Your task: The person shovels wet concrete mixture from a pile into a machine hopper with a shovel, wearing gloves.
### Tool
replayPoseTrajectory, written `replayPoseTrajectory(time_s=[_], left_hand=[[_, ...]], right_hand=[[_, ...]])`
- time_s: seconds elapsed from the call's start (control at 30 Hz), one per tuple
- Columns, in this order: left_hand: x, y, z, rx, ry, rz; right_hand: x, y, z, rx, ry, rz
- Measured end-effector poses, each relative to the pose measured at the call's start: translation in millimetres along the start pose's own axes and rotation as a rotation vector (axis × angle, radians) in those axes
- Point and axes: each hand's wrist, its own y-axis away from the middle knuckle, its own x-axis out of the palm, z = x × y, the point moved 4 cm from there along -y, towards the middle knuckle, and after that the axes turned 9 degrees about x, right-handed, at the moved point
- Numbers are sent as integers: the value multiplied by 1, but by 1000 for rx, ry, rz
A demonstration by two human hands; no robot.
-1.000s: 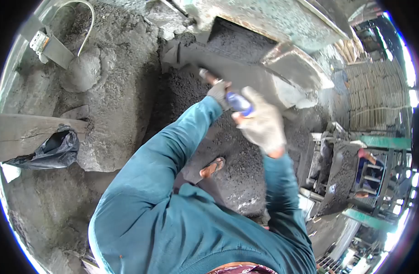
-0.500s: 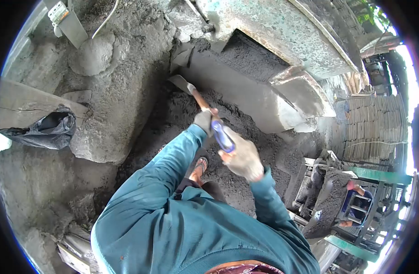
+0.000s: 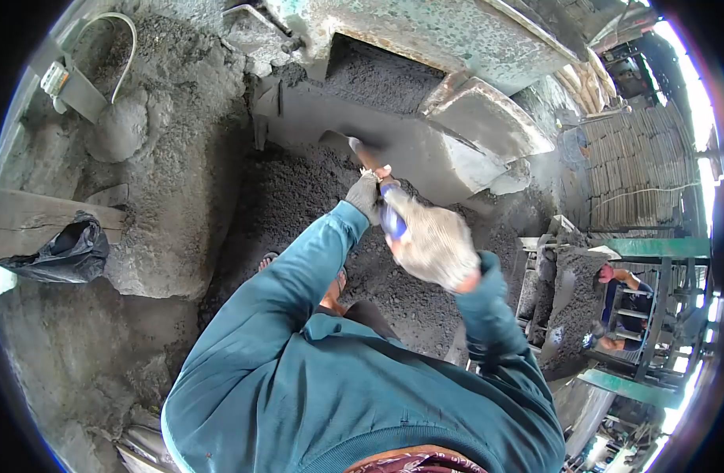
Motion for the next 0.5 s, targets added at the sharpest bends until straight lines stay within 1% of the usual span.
replayPoseTrajectory(time_s=[0.03,0.07,0.1,0.13,0.17,0.2,0.23,0.27,0.3,0.33,0.37,0.4,0.43,0.47,0.5], left_hand=[[-48,-33,18,-51,-86,4],[-95,-64,36,-103,-172,12],[-137,-93,52,-155,-256,24],[-147,-62,58,-225,-295,-6],[-153,-28,62,-296,-332,-35],[-169,-8,70,-210,-436,-42],[-184,8,81,-133,-539,-50],[-195,21,85,-139,-613,-66],[-196,33,82,-139,-686,-87],[-196,45,83,-155,-632,-88],[-193,50,77,22,-840,110],[-180,58,68,204,-1037,315],[-178,67,68,104,-787,228],[-165,83,64,24,-534,122],[-114,118,50,-195,-294,84]], right_hand=[[25,-7,-12,132,-67,3],[58,-13,-26,211,-156,190],[113,-9,-46,175,-112,155],[152,3,-48,158,-3,267],[150,30,-28,191,-90,430],[170,47,-17,240,-45,538],[200,68,-19,285,-100,593],[200,83,-12,165,-156,545],[194,89,-10,117,-288,600],[189,89,-15,51,-507,581],[183,90,-19,-7,-730,559],[160,83,-20,-133,-1039,278],[157,79,-23,213,-1352,182],[163,64,-36,321,-1578,152],[152,42,-40,339,-1563,167]])
